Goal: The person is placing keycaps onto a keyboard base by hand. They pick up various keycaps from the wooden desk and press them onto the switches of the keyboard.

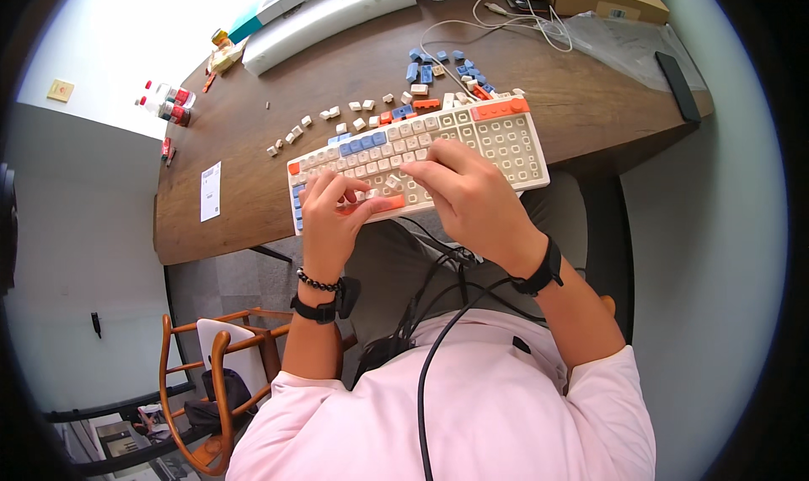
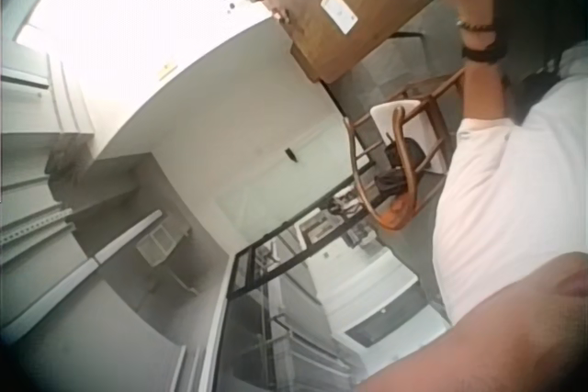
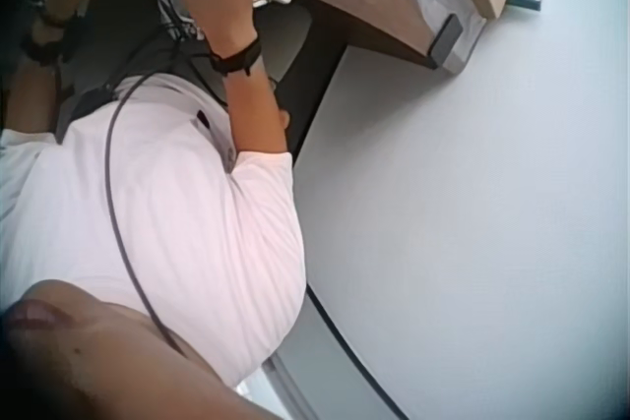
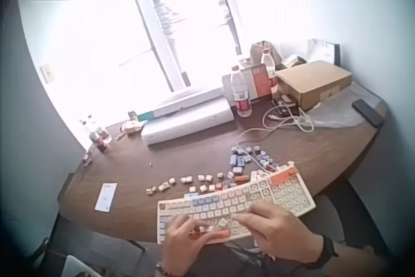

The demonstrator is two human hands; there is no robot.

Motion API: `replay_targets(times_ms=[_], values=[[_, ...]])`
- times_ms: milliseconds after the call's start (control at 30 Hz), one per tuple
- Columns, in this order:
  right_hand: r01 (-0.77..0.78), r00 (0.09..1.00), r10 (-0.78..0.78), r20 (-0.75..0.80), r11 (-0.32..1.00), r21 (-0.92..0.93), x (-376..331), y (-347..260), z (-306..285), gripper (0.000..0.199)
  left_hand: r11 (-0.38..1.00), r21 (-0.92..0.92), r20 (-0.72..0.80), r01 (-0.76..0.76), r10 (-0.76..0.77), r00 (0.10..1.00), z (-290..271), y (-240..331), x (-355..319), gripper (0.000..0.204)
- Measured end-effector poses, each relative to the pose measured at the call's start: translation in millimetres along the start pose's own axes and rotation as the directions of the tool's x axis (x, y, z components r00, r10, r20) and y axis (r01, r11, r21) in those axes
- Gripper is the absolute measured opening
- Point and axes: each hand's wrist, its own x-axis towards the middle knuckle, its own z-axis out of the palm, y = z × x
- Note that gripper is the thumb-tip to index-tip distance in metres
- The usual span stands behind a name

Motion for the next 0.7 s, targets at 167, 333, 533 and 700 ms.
replay_targets(times_ms=[167, 333, 533, 700], values=[[-0.003, 1.000, 0.003, 0.011, 1.000, 0.000, 0.1, 0.2, -1.9, 0.037, 0.981, -0.046, 0.036, 0.188, -0.186, 0.982, -1.2, 7.2, -0.2, 0.039], [-0.010, 1.000, 0.010, 0.013, 1.000, -0.013, -0.9, 1.6, -2.8, 0.038, 0.983, -0.022, 0.056, 0.180, -0.179, 0.982, -10.6, 8.7, 3.5, 0.039], [0.005, 1.000, -0.005, 0.012, 1.000, -0.003, 0.1, 1.6, -4.2, 0.037, 0.998, -0.058, 0.010, -0.031, 0.032, 0.999, -18.1, -4.9, 8.5, 0.020], [0.011, 1.000, -0.011, 0.002, 1.000, -0.014, -1.2, 3.3, -4.3, 0.036, 0.998, -0.049, 0.042, -0.031, 0.033, 0.999, -14.6, 0.6, 6.5, 0.011]])
